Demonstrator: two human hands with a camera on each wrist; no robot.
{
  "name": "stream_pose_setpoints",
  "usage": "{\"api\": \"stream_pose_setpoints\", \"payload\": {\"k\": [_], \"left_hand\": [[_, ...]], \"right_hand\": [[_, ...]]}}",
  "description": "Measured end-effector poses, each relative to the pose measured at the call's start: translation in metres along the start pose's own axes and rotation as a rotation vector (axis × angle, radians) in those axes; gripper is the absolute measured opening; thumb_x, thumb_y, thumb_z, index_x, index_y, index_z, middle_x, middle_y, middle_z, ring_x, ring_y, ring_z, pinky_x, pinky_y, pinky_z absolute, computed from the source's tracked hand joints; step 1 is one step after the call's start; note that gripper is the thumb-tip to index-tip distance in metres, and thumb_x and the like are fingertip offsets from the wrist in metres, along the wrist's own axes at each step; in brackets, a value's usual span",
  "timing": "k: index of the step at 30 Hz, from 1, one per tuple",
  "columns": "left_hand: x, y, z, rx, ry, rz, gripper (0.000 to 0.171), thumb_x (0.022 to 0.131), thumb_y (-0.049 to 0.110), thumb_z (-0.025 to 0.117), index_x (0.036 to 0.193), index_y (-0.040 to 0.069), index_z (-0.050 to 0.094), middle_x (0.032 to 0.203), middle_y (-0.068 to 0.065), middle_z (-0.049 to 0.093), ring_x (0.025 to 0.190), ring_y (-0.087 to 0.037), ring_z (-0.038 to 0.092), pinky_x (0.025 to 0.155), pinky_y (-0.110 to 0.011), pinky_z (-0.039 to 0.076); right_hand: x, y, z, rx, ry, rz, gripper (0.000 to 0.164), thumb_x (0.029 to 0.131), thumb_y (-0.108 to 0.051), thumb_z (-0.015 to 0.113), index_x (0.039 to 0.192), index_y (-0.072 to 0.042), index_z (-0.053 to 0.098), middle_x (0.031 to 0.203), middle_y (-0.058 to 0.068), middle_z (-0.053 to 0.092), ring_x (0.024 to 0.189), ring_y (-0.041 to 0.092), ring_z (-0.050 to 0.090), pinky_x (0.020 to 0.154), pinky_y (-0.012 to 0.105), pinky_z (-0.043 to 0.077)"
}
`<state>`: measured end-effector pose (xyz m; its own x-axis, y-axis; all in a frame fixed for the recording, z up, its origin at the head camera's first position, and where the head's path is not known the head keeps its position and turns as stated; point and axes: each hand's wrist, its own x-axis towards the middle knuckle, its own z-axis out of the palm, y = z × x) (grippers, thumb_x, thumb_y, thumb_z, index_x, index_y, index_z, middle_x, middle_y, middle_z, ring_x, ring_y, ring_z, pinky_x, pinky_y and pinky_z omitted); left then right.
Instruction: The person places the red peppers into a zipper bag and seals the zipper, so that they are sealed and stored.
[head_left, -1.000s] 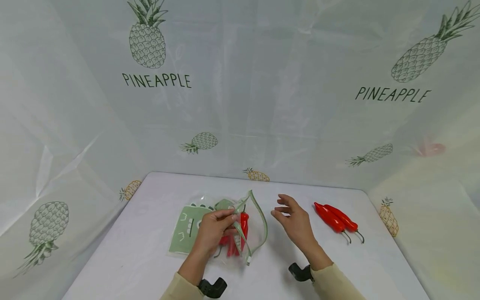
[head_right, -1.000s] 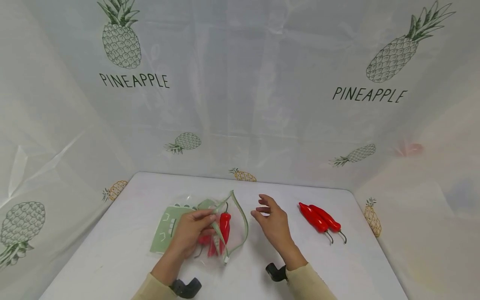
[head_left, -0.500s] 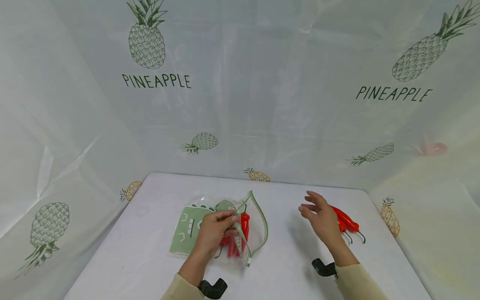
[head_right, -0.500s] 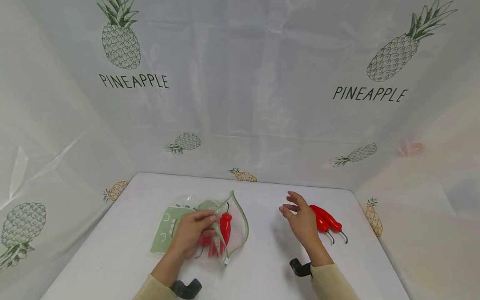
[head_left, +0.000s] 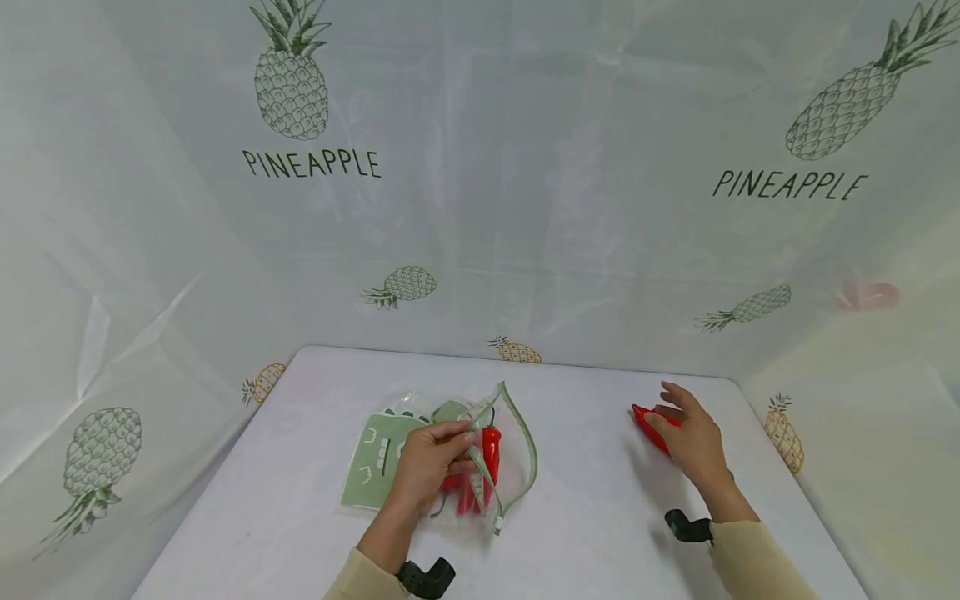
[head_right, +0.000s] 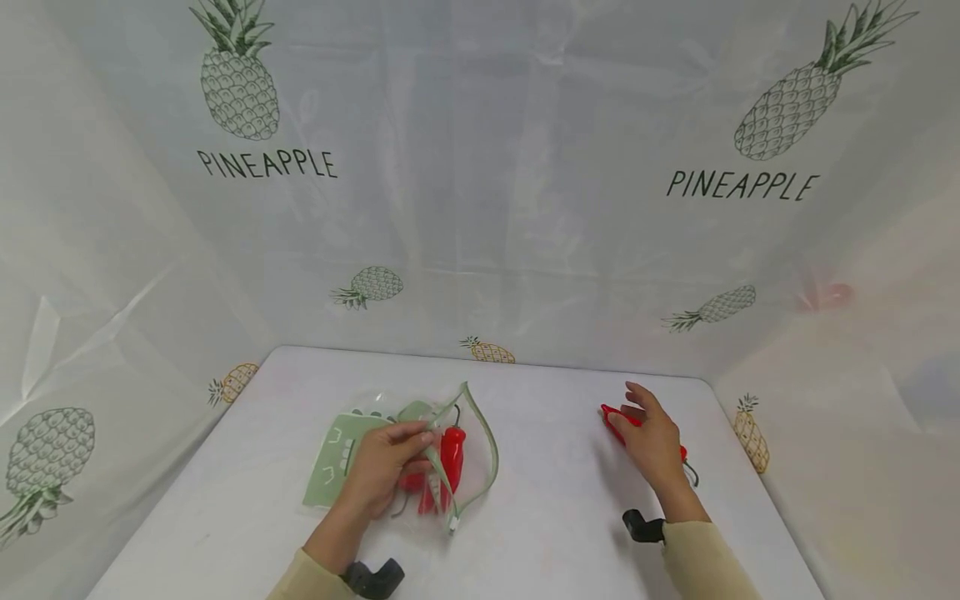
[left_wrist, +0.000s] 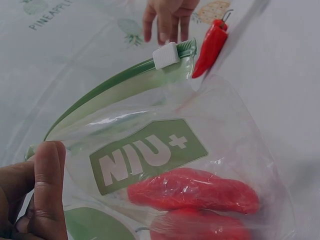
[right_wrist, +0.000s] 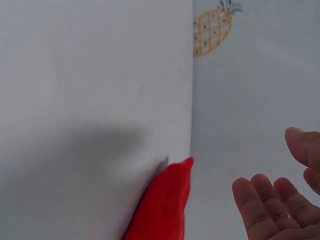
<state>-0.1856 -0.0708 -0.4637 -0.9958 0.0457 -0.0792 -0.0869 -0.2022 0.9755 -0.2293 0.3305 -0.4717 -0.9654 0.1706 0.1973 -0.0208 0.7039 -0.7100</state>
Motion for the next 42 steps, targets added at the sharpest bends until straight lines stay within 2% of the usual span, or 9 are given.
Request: {"api": "stream_pose_setpoints", "payload": {"k": [1, 10, 18, 25, 34, 42], "left_hand": [[0.0, 0.0, 0.0, 0.003, 0.001, 0.0, 0.037, 0.096, 0.001, 0.075, 0.129, -0.013, 0.067, 0.104, -0.012, 0.076, 0.072, -0.012, 0.071, 0.07, -0.03, 0.067], [0.0, 0.0, 0.002, 0.006, 0.006, -0.008, 0.037, 0.096, 0.0, 0.075, 0.129, -0.014, 0.067, 0.104, -0.011, 0.076, 0.072, -0.012, 0.07, 0.069, -0.031, 0.068], [0.001, -0.002, 0.001, 0.022, -0.002, -0.007, 0.037, 0.096, 0.002, 0.075, 0.129, -0.013, 0.068, 0.104, -0.01, 0.076, 0.073, -0.012, 0.07, 0.07, -0.032, 0.068], [0.001, -0.003, 0.001, 0.041, -0.008, -0.018, 0.037, 0.096, 0.004, 0.076, 0.129, -0.012, 0.068, 0.104, -0.009, 0.075, 0.074, -0.012, 0.071, 0.071, -0.031, 0.068], [-0.001, -0.003, 0.001, 0.057, -0.01, -0.012, 0.038, 0.097, 0.005, 0.076, 0.13, -0.011, 0.068, 0.105, -0.009, 0.075, 0.074, -0.012, 0.071, 0.071, -0.031, 0.068], [-0.001, -0.004, 0.002, 0.064, -0.005, -0.013, 0.038, 0.096, 0.007, 0.077, 0.13, -0.009, 0.069, 0.107, -0.011, 0.075, 0.074, -0.013, 0.072, 0.071, -0.031, 0.067]], "right_hand": [[0.001, 0.004, -0.001, -0.007, -0.002, 0.008, 0.066, 0.103, -0.015, 0.069, 0.161, -0.006, 0.039, 0.152, 0.028, 0.054, 0.131, 0.047, 0.061, 0.11, 0.067, 0.048], [0.003, 0.029, 0.0, -0.022, -0.03, 0.11, 0.072, 0.103, -0.014, 0.066, 0.164, -0.005, 0.03, 0.159, 0.031, 0.043, 0.139, 0.053, 0.048, 0.11, 0.07, 0.046], [0.001, 0.043, 0.002, -0.01, -0.058, 0.163, 0.075, 0.104, -0.014, 0.067, 0.166, -0.006, 0.026, 0.161, 0.032, 0.04, 0.141, 0.054, 0.045, 0.108, 0.067, 0.048], [-0.003, 0.046, 0.006, 0.004, -0.066, 0.163, 0.073, 0.103, -0.013, 0.066, 0.165, -0.005, 0.028, 0.159, 0.032, 0.041, 0.138, 0.053, 0.049, 0.103, 0.065, 0.053], [-0.001, 0.051, 0.016, 0.051, -0.075, 0.231, 0.075, 0.102, -0.014, 0.07, 0.163, 0.0, 0.029, 0.154, 0.035, 0.044, 0.136, 0.052, 0.048, 0.103, 0.063, 0.055], [0.006, 0.048, 0.024, 0.021, -0.128, 0.282, 0.08, 0.1, -0.025, 0.074, 0.161, 0.002, 0.03, 0.155, 0.035, 0.042, 0.136, 0.053, 0.042, 0.104, 0.064, 0.056]]}}
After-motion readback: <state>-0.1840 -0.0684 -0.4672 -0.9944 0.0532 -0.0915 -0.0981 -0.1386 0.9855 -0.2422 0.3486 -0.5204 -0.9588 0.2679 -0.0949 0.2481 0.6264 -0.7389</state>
